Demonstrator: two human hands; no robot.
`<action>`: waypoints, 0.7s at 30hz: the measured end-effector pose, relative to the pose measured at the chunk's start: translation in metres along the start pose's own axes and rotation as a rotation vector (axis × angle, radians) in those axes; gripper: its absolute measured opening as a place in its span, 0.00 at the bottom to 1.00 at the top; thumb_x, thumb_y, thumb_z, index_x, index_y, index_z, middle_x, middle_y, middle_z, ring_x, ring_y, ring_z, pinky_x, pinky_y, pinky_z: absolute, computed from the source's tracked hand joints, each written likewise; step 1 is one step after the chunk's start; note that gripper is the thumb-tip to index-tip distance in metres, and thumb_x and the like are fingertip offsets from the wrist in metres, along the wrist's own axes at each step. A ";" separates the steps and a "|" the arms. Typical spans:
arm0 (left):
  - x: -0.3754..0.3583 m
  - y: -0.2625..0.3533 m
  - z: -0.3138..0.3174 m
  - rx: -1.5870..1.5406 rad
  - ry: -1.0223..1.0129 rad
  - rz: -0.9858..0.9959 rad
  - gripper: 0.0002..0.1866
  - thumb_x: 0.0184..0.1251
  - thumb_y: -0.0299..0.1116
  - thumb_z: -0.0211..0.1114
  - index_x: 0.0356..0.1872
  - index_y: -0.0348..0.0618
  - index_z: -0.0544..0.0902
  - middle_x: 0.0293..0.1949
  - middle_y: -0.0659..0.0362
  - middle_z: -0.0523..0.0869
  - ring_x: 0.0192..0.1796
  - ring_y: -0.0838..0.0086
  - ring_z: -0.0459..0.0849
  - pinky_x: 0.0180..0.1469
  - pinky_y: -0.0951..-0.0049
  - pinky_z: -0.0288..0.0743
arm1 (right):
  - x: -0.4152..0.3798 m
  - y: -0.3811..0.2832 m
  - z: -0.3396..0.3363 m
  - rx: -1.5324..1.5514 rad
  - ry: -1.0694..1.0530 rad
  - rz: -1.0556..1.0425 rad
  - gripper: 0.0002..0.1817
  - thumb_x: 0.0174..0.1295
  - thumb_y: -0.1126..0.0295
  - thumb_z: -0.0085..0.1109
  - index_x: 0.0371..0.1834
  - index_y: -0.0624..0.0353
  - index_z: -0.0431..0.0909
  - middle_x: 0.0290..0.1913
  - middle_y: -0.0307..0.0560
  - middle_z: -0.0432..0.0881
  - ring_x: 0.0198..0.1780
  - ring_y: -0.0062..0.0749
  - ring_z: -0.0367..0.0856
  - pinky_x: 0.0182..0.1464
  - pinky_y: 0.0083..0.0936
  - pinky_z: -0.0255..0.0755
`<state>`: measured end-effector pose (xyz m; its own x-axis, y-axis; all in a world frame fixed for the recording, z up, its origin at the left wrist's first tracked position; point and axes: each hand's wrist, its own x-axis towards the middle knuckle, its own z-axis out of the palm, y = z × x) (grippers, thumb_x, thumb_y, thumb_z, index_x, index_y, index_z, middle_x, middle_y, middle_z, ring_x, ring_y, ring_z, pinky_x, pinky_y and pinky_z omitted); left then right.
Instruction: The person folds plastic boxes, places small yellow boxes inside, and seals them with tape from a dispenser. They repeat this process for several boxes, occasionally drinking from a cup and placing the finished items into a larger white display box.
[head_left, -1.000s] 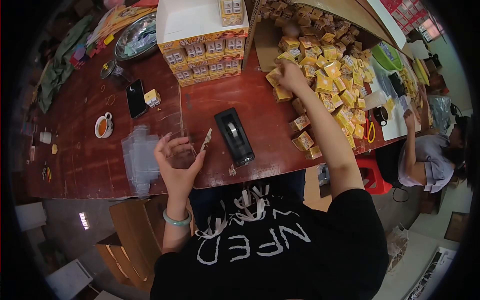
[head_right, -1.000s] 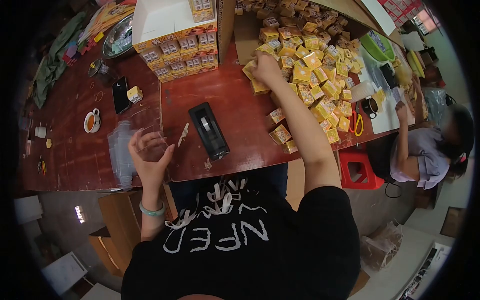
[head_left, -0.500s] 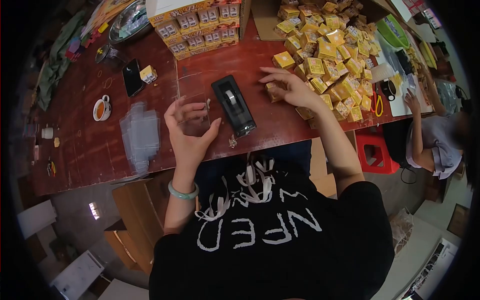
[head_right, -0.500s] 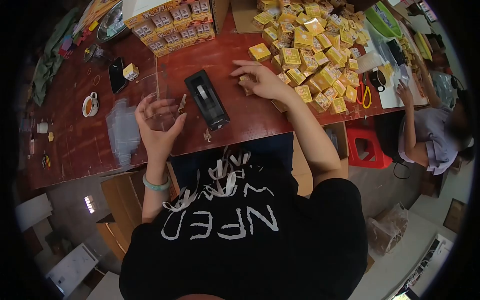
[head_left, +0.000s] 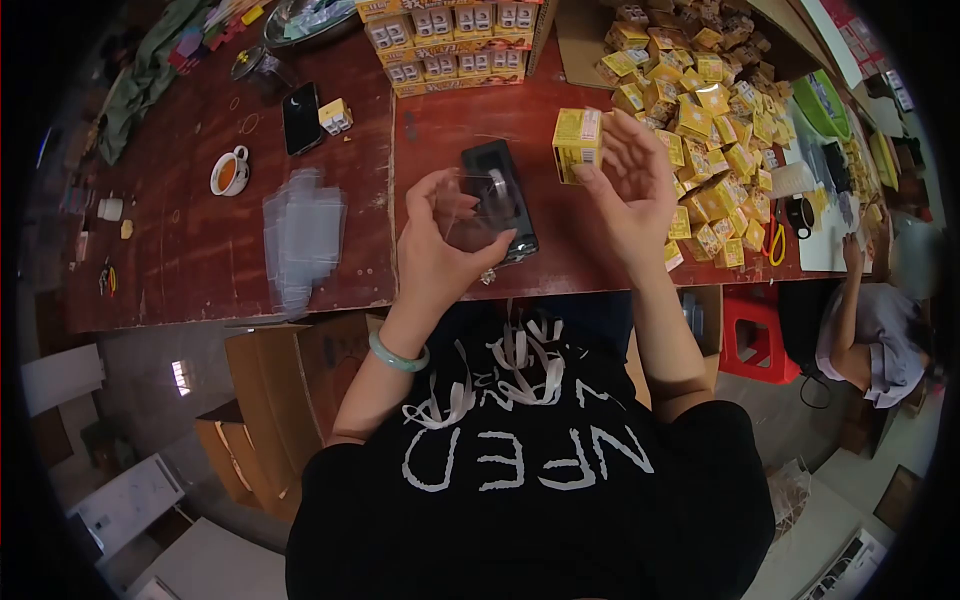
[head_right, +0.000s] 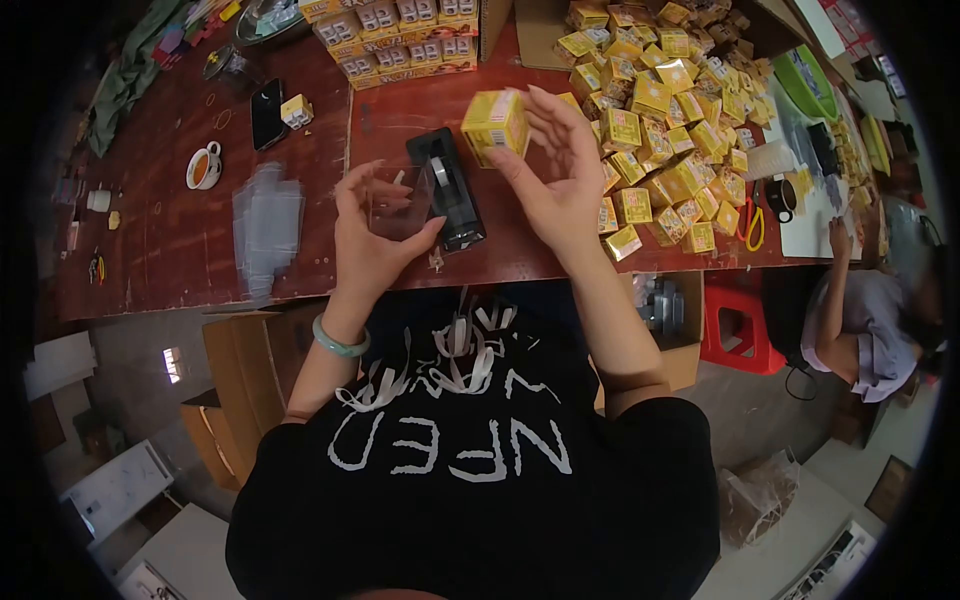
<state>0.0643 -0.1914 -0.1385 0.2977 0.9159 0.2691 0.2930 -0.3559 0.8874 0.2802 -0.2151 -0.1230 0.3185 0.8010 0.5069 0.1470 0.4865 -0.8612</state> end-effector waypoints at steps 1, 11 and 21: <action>0.000 -0.002 0.005 -0.004 0.022 0.042 0.46 0.45 0.27 0.84 0.65 0.40 0.64 0.46 0.55 0.81 0.46 0.71 0.83 0.50 0.70 0.78 | 0.002 -0.016 0.010 0.131 -0.023 -0.047 0.34 0.58 0.81 0.71 0.68 0.67 0.65 0.66 0.53 0.75 0.66 0.36 0.76 0.69 0.31 0.69; 0.001 0.015 0.001 0.276 0.107 0.153 0.44 0.41 0.36 0.83 0.61 0.41 0.68 0.44 0.51 0.83 0.44 0.59 0.88 0.42 0.64 0.83 | 0.008 -0.027 0.024 -0.182 -0.501 -0.161 0.25 0.53 0.79 0.70 0.57 0.59 0.82 0.62 0.50 0.81 0.62 0.49 0.79 0.62 0.39 0.75; -0.001 0.010 0.012 0.054 0.067 0.203 0.49 0.45 0.29 0.83 0.66 0.40 0.58 0.55 0.46 0.76 0.55 0.62 0.82 0.54 0.67 0.78 | 0.001 -0.026 0.024 -0.395 -0.505 -0.387 0.21 0.57 0.74 0.67 0.56 0.60 0.83 0.60 0.49 0.82 0.62 0.48 0.78 0.68 0.42 0.69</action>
<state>0.0778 -0.1987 -0.1343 0.2955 0.8339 0.4661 0.2819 -0.5423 0.7915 0.2537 -0.2188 -0.0991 -0.2793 0.7072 0.6495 0.5171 0.6807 -0.5189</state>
